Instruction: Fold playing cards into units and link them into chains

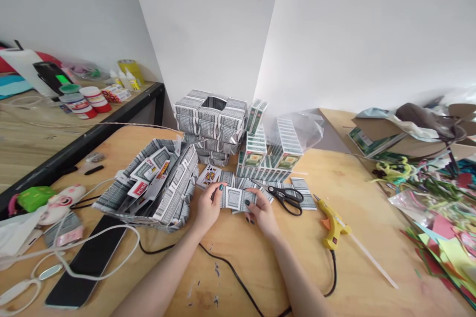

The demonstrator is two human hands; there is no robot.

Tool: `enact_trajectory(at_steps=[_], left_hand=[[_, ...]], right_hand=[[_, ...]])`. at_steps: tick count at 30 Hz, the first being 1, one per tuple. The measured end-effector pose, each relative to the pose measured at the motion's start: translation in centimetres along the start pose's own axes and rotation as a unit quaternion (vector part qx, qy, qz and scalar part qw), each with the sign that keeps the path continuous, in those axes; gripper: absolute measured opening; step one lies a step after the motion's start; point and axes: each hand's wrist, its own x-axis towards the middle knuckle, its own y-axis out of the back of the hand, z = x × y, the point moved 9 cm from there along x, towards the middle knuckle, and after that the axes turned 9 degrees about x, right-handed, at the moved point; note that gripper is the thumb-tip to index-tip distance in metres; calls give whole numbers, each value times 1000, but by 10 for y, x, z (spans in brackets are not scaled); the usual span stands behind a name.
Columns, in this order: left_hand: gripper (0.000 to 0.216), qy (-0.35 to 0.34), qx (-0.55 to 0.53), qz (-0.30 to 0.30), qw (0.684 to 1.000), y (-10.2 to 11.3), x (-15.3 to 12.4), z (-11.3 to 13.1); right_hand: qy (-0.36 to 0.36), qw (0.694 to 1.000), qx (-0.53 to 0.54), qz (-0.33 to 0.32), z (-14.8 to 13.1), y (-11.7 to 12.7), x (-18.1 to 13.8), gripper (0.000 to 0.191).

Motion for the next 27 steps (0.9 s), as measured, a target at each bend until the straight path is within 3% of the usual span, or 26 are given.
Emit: enact_trajectory(at_steps=[7,11,27], left_hand=[[22,-16,-6,-23,1000,-7,-2,6],[23,-30,-5,-25,999,-11,-4,13],[32,6,-29,-43,999,-20,-10,10]], right_hand=[[3,1000,-2,9,1,-5,-4,29],[-14,1000,-9,-17,4,-12,-5,30],[15,999,-47,-12,7,-15,-10,30]])
